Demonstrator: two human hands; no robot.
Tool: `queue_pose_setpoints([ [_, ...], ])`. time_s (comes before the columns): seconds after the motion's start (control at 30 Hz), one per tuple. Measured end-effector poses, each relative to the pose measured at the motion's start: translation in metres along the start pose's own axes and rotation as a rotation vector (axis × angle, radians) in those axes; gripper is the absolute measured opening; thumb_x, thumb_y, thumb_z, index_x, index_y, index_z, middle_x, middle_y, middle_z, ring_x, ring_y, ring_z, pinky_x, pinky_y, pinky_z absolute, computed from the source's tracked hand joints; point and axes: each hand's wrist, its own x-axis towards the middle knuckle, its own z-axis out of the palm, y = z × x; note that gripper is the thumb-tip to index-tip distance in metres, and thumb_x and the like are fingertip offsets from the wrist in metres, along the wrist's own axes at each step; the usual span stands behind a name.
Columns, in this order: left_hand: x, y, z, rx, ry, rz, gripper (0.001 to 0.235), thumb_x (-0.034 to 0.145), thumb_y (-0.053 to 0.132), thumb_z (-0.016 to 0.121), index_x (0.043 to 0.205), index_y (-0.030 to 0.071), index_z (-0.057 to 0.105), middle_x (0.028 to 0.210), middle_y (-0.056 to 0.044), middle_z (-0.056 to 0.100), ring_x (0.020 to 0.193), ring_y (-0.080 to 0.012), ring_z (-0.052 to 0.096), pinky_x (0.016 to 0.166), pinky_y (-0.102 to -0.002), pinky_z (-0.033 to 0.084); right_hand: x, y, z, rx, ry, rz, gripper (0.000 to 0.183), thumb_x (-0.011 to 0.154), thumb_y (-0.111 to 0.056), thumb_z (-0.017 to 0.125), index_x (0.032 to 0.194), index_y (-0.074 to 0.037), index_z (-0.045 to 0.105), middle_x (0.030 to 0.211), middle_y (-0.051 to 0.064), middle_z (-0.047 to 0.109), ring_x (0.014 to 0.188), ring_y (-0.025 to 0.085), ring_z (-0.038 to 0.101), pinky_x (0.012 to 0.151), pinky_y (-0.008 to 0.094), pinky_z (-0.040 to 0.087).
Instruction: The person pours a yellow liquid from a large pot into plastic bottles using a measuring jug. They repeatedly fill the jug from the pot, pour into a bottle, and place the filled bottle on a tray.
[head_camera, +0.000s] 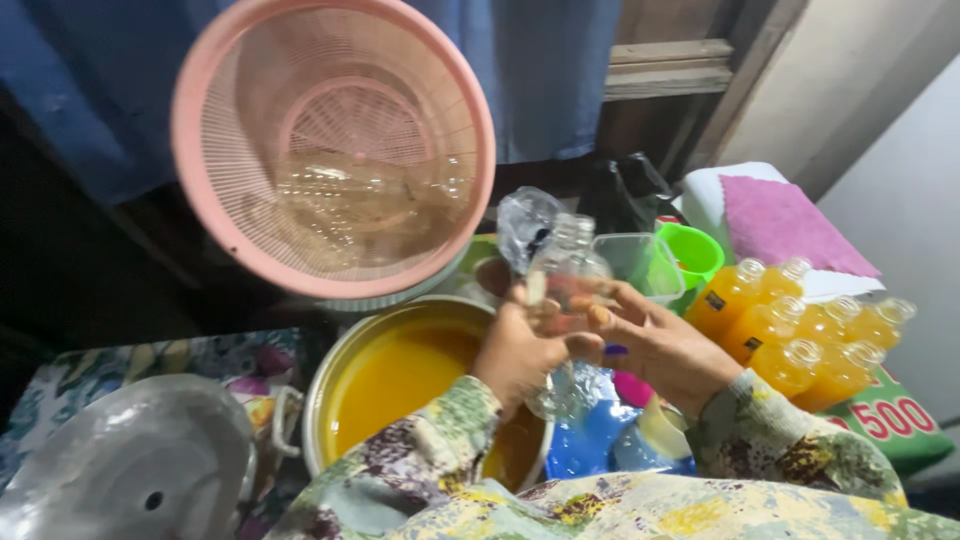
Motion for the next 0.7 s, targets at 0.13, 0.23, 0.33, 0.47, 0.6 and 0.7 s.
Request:
queue_pose_setpoints([
  [0.13, 0.01, -0.023, 0.04, -0.02, -0.11, 0.134, 0.079, 0.069, 0.001, 0.081, 0.14, 0.003, 0.045, 0.127, -0.014, 0.065, 0.113, -0.0194, 0.067, 0.096, -0.035, 0.059, -0.015, -0.019, -0.018, -0.142, 0.018, -0.111, 0.069, 0.083, -0.014, 0.073, 0.146, -0.007, 0.045, 0.135, 0.014, 0.065, 0.118, 0.023, 0.066, 0.095, 0.041, 0.056],
  [0.23, 0.018, -0.048, 0.055, 0.181, -0.033, 0.051, 0.088, 0.066, 0.006, 0.088, 0.139, 0.005, 0.039, 0.122, -0.012, 0.065, 0.11, -0.0184, 0.066, 0.095, -0.033, 0.055, -0.026, -0.029, -0.038, -0.229, 0.149, -0.146, 0.073, 0.081, -0.013, 0.075, 0.148, -0.002, 0.047, 0.132, 0.017, 0.066, 0.114, 0.024, 0.067, 0.092, 0.038, 0.056],
  [0.33, 0.021, -0.08, 0.076, 0.303, -0.05, -0.202, 0.059, 0.073, 0.019, 0.089, 0.12, -0.001, 0.06, 0.11, -0.015, 0.074, 0.103, -0.0222, 0.069, 0.09, -0.033, 0.055, -0.036, -0.04, -0.062, -0.261, 0.38, -0.196, 0.072, 0.082, -0.017, 0.075, 0.146, -0.002, 0.045, 0.132, 0.011, 0.067, 0.114, 0.02, 0.068, 0.095, 0.033, 0.056],
  [0.47, 0.009, -0.118, 0.099, 0.538, -0.352, -0.565, 0.052, 0.079, 0.033, 0.081, 0.119, 0.003, 0.069, 0.116, -0.014, 0.073, 0.102, -0.0234, 0.069, 0.085, -0.035, 0.056, -0.05, -0.046, -0.087, -0.244, 0.54, -0.243, 0.073, 0.082, -0.02, 0.078, 0.146, -0.001, 0.048, 0.124, 0.012, 0.069, 0.104, 0.016, 0.066, 0.086, 0.031, 0.054],
  [0.6, 0.003, -0.14, 0.129, 0.599, -0.56, -0.758, 0.063, 0.084, 0.046, 0.074, 0.14, 0.018, 0.061, 0.139, -0.008, 0.06, 0.114, -0.021, 0.061, 0.089, -0.038, 0.056, -0.064, -0.045, -0.1, -0.268, 0.628, -0.226, 0.075, 0.081, -0.023, 0.08, 0.146, 0.0, 0.05, 0.122, 0.011, 0.07, 0.096, 0.014, 0.065, 0.079, 0.029, 0.053],
  [0.7, 0.005, -0.164, 0.142, 0.467, -0.603, -0.895, 0.068, 0.087, 0.047, 0.071, 0.148, 0.024, 0.053, 0.153, -0.008, 0.048, 0.133, -0.0241, 0.048, 0.097, -0.047, 0.043, -0.073, -0.044, -0.109, -0.24, 0.63, -0.217, 0.075, 0.081, -0.024, 0.079, 0.146, -0.001, 0.049, 0.122, 0.01, 0.07, 0.095, 0.014, 0.065, 0.078, 0.029, 0.052],
])
